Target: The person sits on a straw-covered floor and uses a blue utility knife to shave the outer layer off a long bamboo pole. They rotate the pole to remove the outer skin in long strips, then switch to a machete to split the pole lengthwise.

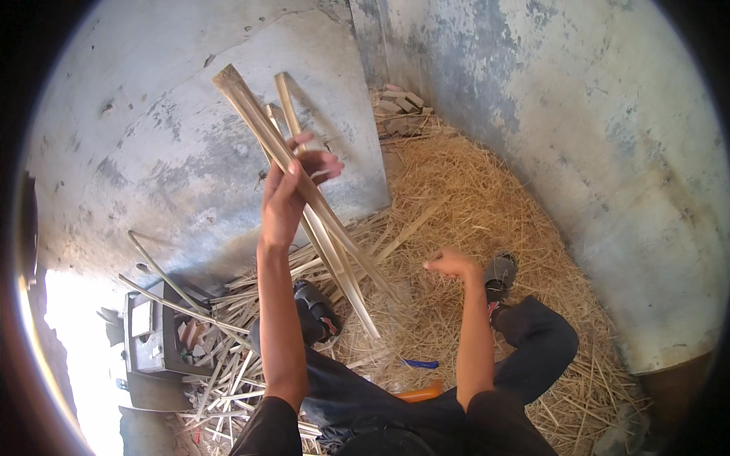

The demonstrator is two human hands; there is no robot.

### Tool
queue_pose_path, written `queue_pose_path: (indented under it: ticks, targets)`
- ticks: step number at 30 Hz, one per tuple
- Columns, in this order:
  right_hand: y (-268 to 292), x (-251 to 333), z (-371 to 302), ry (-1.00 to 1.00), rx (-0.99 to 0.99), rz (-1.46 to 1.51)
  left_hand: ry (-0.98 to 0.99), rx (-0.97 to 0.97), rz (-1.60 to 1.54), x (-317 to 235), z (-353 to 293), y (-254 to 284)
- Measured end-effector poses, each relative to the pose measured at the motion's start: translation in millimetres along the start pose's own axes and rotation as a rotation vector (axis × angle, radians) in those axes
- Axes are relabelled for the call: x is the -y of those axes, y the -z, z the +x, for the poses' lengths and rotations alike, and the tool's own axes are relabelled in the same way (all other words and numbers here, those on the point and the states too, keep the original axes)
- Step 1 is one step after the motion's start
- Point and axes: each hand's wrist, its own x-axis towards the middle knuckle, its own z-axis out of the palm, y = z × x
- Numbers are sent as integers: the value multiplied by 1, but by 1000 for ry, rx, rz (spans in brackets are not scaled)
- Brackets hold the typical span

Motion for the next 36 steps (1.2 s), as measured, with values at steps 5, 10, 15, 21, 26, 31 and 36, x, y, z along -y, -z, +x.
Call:
queue_pose_path:
  ticks: [5,10,15,21,26,31,36]
  targets:
    - [3,24,-148,114,-322,412,-104,-35,31,-43,30,-5]
    - [-33,16,-199,388,-353,1146,-32,20,19,-65,49,-11]
    - [-106,5,-154,415,-98,1402,-15,-16,-137,-52,60,-29]
    - [-137,3,-121,313,-79,1587,-36,-87,-148,-46,63,-44]
    - [-137,64,-145,407,-247,1389,-48,-106,-99,-47,64,-50]
    - [-144,101,-158,535,-288,1348,-24,-175,-98,-42,67,-58]
    - [-163,90,-145,348,-133,1302,-5,-184,-76,-44,66,-52]
